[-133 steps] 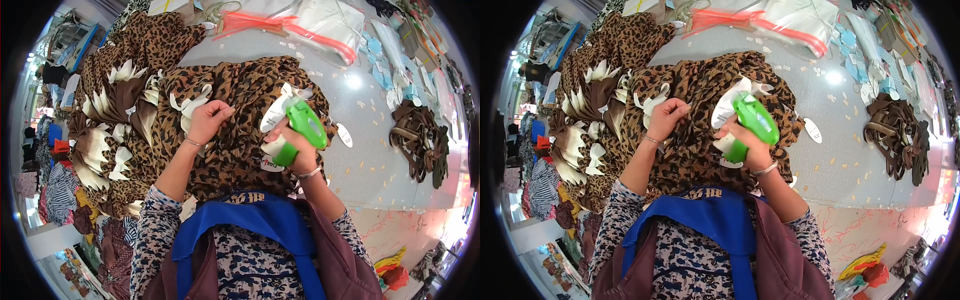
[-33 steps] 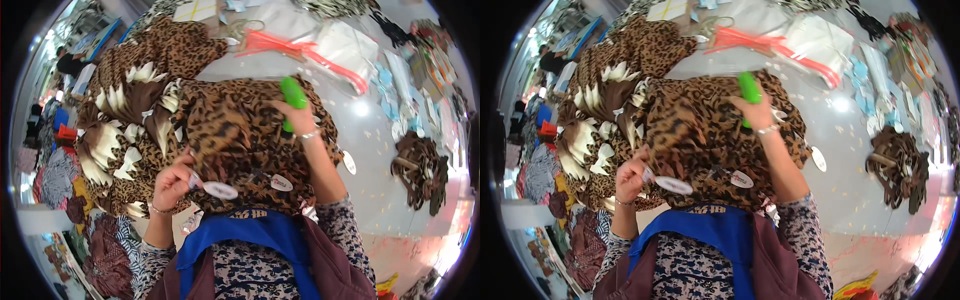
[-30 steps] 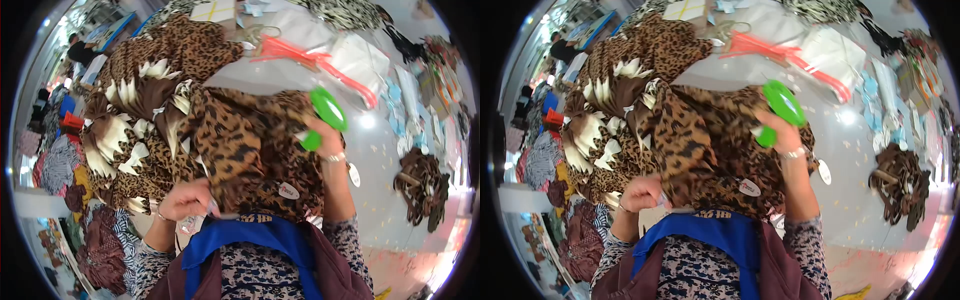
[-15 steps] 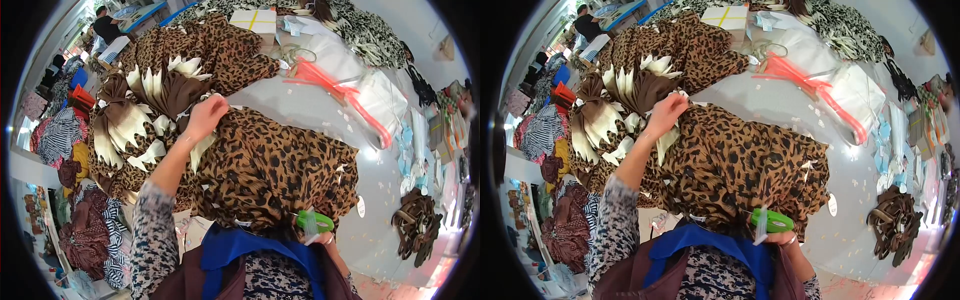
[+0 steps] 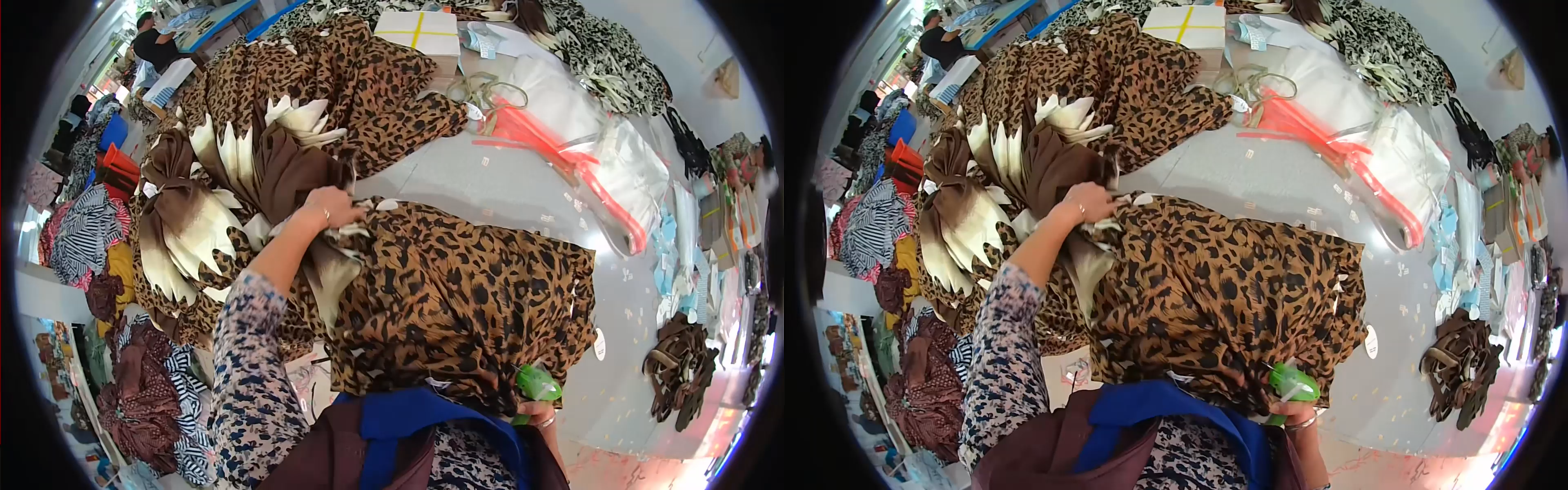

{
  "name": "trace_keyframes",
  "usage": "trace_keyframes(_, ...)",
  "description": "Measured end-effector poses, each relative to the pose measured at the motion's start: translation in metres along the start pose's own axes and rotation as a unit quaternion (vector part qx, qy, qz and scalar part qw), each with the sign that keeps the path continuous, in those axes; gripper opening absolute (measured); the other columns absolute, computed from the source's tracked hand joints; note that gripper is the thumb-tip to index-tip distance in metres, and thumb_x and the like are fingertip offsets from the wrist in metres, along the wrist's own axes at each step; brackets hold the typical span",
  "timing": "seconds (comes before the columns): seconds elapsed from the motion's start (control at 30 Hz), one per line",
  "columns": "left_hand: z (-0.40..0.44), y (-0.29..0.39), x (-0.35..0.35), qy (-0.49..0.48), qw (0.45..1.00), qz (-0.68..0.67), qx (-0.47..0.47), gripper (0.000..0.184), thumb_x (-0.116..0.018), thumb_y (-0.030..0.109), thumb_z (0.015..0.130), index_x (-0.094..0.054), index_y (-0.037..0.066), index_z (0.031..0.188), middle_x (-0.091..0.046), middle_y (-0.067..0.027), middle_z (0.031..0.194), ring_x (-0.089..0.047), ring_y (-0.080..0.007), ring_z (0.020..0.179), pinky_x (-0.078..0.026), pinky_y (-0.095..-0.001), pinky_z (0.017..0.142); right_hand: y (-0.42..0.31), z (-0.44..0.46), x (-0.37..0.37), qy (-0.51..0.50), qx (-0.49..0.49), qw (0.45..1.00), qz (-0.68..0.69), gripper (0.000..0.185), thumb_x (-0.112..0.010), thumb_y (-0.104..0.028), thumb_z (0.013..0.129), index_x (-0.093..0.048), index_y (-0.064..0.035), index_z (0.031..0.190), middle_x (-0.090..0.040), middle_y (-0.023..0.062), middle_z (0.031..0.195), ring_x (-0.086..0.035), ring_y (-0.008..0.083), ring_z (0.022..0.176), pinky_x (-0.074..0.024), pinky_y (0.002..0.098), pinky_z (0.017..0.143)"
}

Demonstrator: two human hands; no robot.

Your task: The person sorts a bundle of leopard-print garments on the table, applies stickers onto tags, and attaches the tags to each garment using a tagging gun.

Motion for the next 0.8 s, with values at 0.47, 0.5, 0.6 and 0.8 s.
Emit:
trace_keyframes(0.47, 0.049, -0.056, -0.009, 0.194, 0.966, -0.135, 0.104, 0.046, -0.045, 0.024, 0.094, -0.036, 0.012, 0.138, -0.059, -0.0167, 0.116, -0.058, -0.0388, 0.102, -0.046, -0.0481, 0.087, 0.0, 0.02, -0.01, 0.041, 0.02, 0.999, 0.013, 0.081, -0.075, -0.005, 0.045, -0.053, -0.0025, 0.123, -0.061, 0.0094, 0.111, -0.056, 0.0243, 0.107, -0.0425, 0.0359, 0.096)
trace_keyframes(0.5, 0.051, -0.055, -0.01, 0.199, 0.973, -0.063, 0.098, 0.05, -0.046, 0.022, 0.093, -0.033, 0.013, 0.14, -0.059, -0.0165, 0.116, -0.059, -0.0366, 0.102, -0.043, -0.0468, 0.089, 0.002, 0.02, -0.011, 0.043, 0.021, 0.999, 0.014, 0.081, -0.075, -0.005, 0.045, -0.053, -0.0025, 0.123, -0.061, 0.0094, 0.111, -0.056, 0.0243, 0.108, -0.0424, 0.0359, 0.096)
trace_keyframes(0.6, 0.061, -0.053, -0.015, 0.211, 0.962, 0.153, 0.075, 0.062, -0.052, 0.017, 0.091, -0.025, 0.016, 0.147, -0.059, -0.0162, 0.117, -0.06, -0.0301, 0.101, -0.033, -0.043, 0.095, 0.004, 0.018, -0.011, 0.052, 0.019, 0.998, 0.017, 0.081, -0.075, -0.005, 0.045, -0.052, -0.0025, 0.123, -0.061, 0.0094, 0.111, -0.056, 0.0243, 0.108, -0.0424, 0.0359, 0.096)
trace_keyframes(0.8, 0.087, -0.071, -0.019, 0.061, 0.98, 0.147, 0.123, 0.03, -0.051, 0.02, 0.091, -0.061, 0.012, 0.117, -0.07, -0.0063, 0.099, -0.066, -0.0242, 0.091, -0.04, -0.0422, 0.088, 0.012, 0.016, -0.013, 0.058, 0.021, 0.998, 0.022, 0.081, -0.075, -0.005, 0.045, -0.052, -0.0025, 0.123, -0.061, 0.0094, 0.112, -0.056, 0.0243, 0.108, -0.0424, 0.036, 0.097)
Point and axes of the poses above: each hand's wrist, its own z-axis towards the middle knuckle, its own x-axis out of the back of the hand, y = z × x, the point moved 6 cm from there along z, towards the middle knuckle
